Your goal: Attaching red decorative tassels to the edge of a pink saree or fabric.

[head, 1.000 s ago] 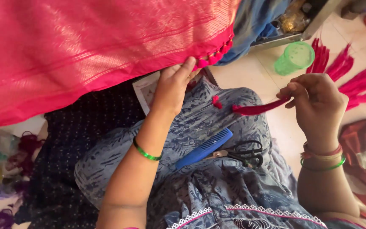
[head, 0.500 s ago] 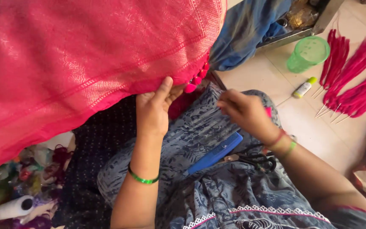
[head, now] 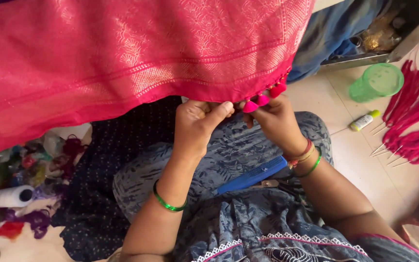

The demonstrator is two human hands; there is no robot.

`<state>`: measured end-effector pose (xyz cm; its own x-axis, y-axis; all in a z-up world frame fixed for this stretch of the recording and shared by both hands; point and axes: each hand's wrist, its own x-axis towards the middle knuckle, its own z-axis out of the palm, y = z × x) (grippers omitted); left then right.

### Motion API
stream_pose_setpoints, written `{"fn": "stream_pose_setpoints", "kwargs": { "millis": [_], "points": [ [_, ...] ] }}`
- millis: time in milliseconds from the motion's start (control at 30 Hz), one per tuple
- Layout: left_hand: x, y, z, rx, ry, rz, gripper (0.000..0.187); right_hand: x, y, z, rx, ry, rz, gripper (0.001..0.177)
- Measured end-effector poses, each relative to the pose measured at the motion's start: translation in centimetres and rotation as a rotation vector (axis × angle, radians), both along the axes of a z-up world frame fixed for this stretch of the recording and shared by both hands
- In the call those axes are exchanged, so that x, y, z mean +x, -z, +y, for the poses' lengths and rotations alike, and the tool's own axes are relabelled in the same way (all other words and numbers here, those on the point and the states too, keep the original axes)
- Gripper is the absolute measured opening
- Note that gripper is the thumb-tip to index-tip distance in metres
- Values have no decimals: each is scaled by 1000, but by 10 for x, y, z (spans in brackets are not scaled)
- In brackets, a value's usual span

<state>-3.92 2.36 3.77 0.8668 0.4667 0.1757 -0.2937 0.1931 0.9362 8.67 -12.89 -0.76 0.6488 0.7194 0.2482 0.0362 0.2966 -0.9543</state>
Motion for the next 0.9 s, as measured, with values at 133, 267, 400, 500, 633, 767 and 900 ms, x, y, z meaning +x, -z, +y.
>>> {"fn": "stream_pose_setpoints", "kwargs": {
  "millis": [133, 267, 400, 500, 633, 767, 900],
  "points": [
    [-1, 1, -1, 12, 39, -20, 8, 0, 0, -4, 26, 26, -70, 8],
    [1, 6, -2, 14, 76, -38, 7, -3, -1, -2, 78, 11, -49, 7],
    [8, -2, -8, -14, 128, -86, 8, -13, -12, 5, 125, 12, 9, 5],
    [9, -11, -11, -38, 191, -105, 17, -19, -19, 9, 204, 12, 166, 9],
    [17, 6, -14, -78, 247, -93, 31, -27, -29, 7, 240, -79, 317, 12],
    [22, 31, -18, -81, 171, -61, 35, -36, -52, -4, 119, 47, 398, 16],
    [29, 33, -21, 170, -67, -55, 25, -43, -74, -23, -129, 795, -778, 17]
  ]
}}
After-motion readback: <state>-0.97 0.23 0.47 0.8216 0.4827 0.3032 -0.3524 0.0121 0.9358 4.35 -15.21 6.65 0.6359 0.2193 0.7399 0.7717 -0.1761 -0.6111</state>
